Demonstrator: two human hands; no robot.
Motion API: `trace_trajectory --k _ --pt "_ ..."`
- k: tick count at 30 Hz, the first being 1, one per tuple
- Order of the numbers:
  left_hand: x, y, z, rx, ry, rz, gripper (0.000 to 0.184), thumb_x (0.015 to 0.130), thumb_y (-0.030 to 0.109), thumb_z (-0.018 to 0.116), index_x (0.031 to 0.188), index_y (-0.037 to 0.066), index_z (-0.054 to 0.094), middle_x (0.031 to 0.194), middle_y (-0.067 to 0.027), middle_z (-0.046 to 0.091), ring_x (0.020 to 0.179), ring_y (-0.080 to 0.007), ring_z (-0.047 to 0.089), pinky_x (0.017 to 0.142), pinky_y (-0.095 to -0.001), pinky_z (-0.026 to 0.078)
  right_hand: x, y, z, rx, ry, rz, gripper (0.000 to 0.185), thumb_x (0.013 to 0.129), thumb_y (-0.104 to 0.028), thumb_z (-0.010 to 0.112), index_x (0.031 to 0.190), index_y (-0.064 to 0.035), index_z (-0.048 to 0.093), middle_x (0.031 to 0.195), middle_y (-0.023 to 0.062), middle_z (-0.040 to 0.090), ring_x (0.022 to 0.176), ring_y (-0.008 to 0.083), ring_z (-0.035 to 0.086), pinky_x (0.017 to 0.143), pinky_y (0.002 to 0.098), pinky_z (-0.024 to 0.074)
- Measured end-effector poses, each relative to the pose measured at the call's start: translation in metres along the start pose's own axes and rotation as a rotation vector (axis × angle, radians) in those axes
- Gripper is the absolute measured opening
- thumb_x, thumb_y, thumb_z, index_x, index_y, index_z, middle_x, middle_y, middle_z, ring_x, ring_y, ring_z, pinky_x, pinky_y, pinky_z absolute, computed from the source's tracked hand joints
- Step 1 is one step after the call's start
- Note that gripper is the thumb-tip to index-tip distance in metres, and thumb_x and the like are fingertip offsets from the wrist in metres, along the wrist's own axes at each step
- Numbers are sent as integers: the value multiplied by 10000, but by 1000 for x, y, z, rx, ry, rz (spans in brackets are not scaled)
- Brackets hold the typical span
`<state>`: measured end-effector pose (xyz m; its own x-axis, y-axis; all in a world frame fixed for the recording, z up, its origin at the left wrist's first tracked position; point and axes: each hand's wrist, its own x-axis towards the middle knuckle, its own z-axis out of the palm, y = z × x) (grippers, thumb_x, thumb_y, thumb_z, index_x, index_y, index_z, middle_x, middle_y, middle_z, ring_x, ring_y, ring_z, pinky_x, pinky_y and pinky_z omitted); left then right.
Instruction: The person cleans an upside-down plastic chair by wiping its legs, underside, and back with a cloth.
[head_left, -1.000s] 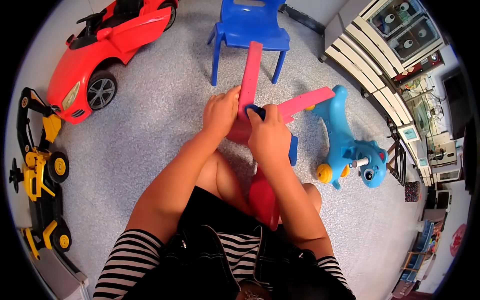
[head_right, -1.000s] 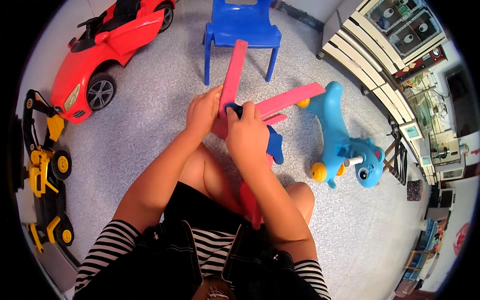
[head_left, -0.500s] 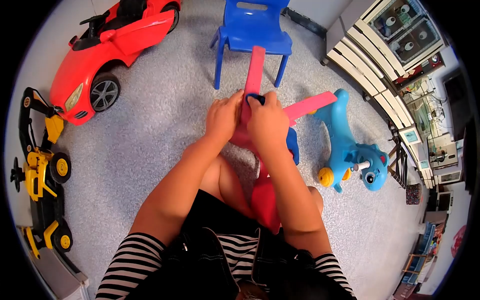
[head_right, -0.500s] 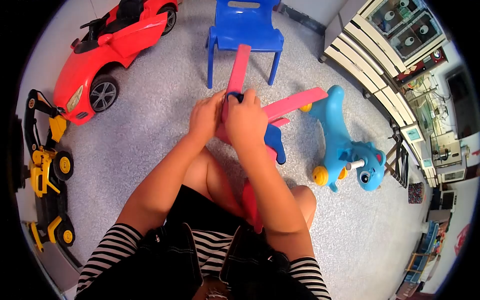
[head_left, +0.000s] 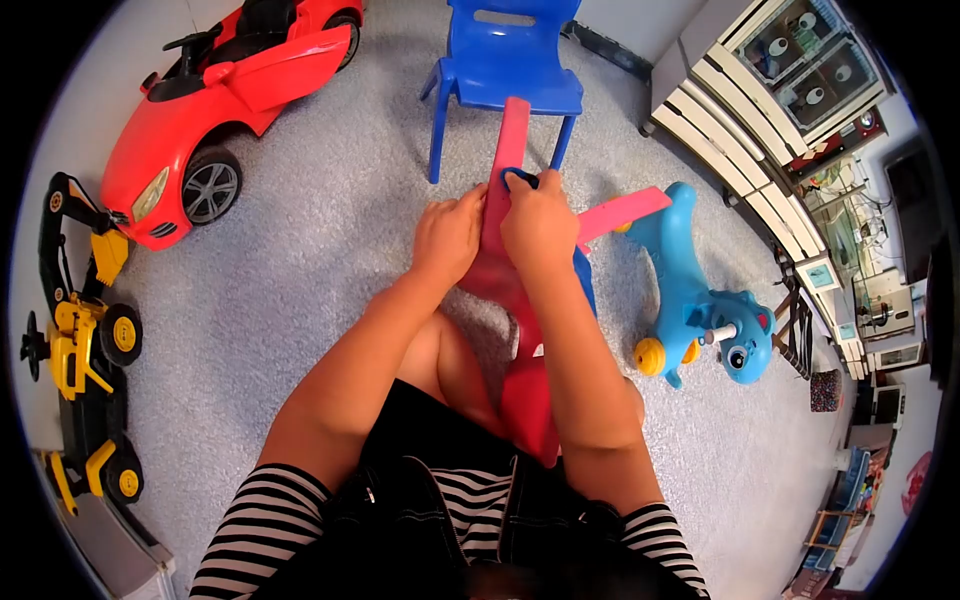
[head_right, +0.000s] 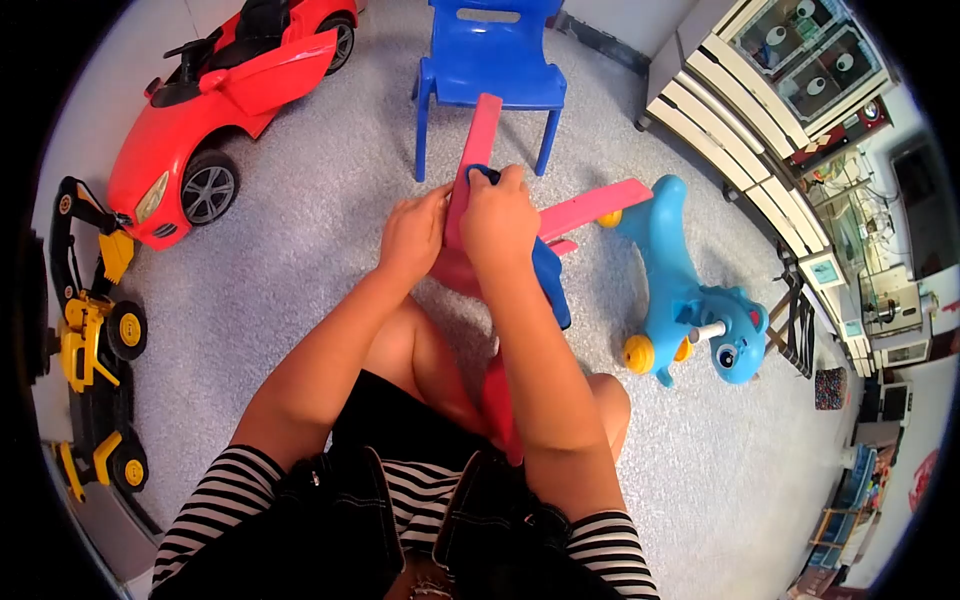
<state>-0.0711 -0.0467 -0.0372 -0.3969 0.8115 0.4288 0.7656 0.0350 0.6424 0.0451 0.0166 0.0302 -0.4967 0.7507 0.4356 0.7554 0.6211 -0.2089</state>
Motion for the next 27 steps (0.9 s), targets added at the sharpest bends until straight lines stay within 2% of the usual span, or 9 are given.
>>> trace_trajectory --k 4,7,9,13,15,17,21,23,27 --pt "-5 9 -5 7 -20 11 347 1033 210 519 1323 50 623 1036 -205 722 985 -382 661 946 -486 441 -30 1 -12 34 -3 -69 277 910 -149 641 1169 -117 732 1058 162 576 921 360 660 711 462 581" --pt "-9 13 -1 117 -20 49 364 1022 219 532 1332 48 618 1028 -184 722 982 -354 641 978 -475 407 -51 -3 -23 28 -15 -49 283 891 -147 664 1164 -120 735 1065 157 575 937 354 657 717 457 583" --pt "-13 14 3 68 68 100 376 1017 227 540 1337 45 615 1011 -171 719 967 -331 614 968 -465 393 -47 -3 -26 23 -31 -35 287 886 -148 671 1164 -121 735 1066 155 576 941 351 658 714 453 584" --pt "-10 11 6 95 69 90 386 1008 224 547 1338 32 611 1000 -170 718 952 -321 605 939 -455 394 -14 7 -9 -10 22 -97 292 881 -150 679 1167 -124 735 1058 149 582 936 342 666 697 442 588" --pt "-8 10 8 129 136 107 435 964 235 595 1316 -16 637 873 -147 729 903 -288 628 896 -430 403 7 8 1 -12 32 -90 288 880 -161 683 1161 -125 732 1049 148 585 934 343 667 701 446 587" --pt "-8 9 7 140 133 106 439 961 232 596 1321 -16 634 867 -141 728 899 -282 627 893 -425 404 21 7 7 -59 -33 -14 284 876 -168 685 1153 -123 730 1049 147 585 966 344 664 716 444 588" --pt "-12 14 7 192 145 121 453 949 222 605 1335 -17 627 858 -121 728 880 -267 622 873 -412 404 4 4 -2 -70 -26 -18 261 885 -172 673 1131 -111 732 1045 145 584 973 342 666 712 439 587" --pt "-12 10 8 174 155 131 457 947 220 608 1337 -18 625 855 -116 727 877 -263 619 867 -409 403 -20 0 -19 18 -65 -29 317 899 -141 638 1195 -146 750 1091 151 614 950 351 698 774 455 573" --pt "-12 12 12 149 168 130 461 942 207 611 1342 -23 618 851 -111 724 882 -259 614 854 -406 399 -52 -2 -31 38 -45 -55 313 899 -138 634 1187 -150 753 1088 144 615 919 355 695 764 460 570"
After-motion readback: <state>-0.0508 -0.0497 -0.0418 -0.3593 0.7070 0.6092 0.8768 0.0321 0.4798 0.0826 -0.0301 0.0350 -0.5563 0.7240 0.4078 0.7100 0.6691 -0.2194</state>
